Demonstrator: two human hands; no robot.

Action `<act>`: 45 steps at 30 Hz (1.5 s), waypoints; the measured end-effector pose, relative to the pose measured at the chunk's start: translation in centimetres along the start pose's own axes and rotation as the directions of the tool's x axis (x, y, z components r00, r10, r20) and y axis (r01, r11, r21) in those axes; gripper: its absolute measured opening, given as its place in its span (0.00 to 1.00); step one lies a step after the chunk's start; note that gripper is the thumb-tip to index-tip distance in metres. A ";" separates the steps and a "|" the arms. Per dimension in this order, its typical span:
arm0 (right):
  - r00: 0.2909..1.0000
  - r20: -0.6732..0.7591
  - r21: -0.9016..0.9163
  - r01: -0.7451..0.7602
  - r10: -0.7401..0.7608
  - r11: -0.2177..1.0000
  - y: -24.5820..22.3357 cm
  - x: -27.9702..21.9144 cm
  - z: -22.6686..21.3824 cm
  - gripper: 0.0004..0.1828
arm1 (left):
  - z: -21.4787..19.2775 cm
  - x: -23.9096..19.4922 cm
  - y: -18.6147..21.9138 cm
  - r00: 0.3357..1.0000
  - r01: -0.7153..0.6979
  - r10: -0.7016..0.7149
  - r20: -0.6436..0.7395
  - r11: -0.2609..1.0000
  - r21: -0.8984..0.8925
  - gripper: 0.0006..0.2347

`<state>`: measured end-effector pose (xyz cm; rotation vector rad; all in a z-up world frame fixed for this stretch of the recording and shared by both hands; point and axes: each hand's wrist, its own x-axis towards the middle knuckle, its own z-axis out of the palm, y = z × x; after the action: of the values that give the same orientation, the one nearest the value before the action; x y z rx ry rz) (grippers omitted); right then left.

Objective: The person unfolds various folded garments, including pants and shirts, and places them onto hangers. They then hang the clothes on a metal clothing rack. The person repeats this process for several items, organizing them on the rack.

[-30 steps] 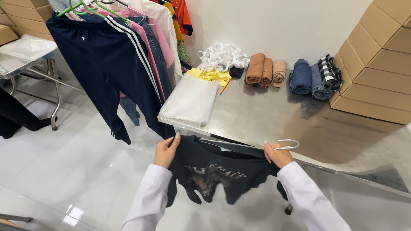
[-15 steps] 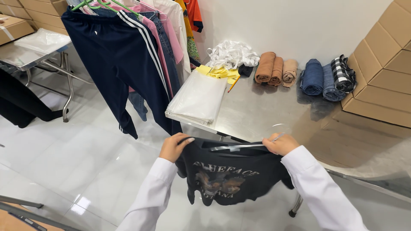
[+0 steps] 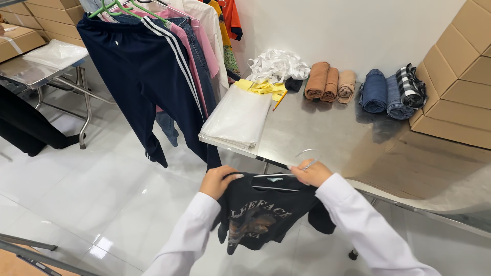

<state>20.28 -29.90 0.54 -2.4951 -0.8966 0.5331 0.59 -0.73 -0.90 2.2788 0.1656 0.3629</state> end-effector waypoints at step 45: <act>0.807 -0.572 0.232 0.333 -0.149 0.914 4.2 1.0 1.8 0.07 | -3.0 -2.7 -10.5 0.923 0.092 -0.070 -0.379 0.995 0.040 0.06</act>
<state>22.17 -31.67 -3.30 -2.0150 -0.8012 -0.1222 -2.96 7.81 -7.38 2.2276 0.4706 0.7607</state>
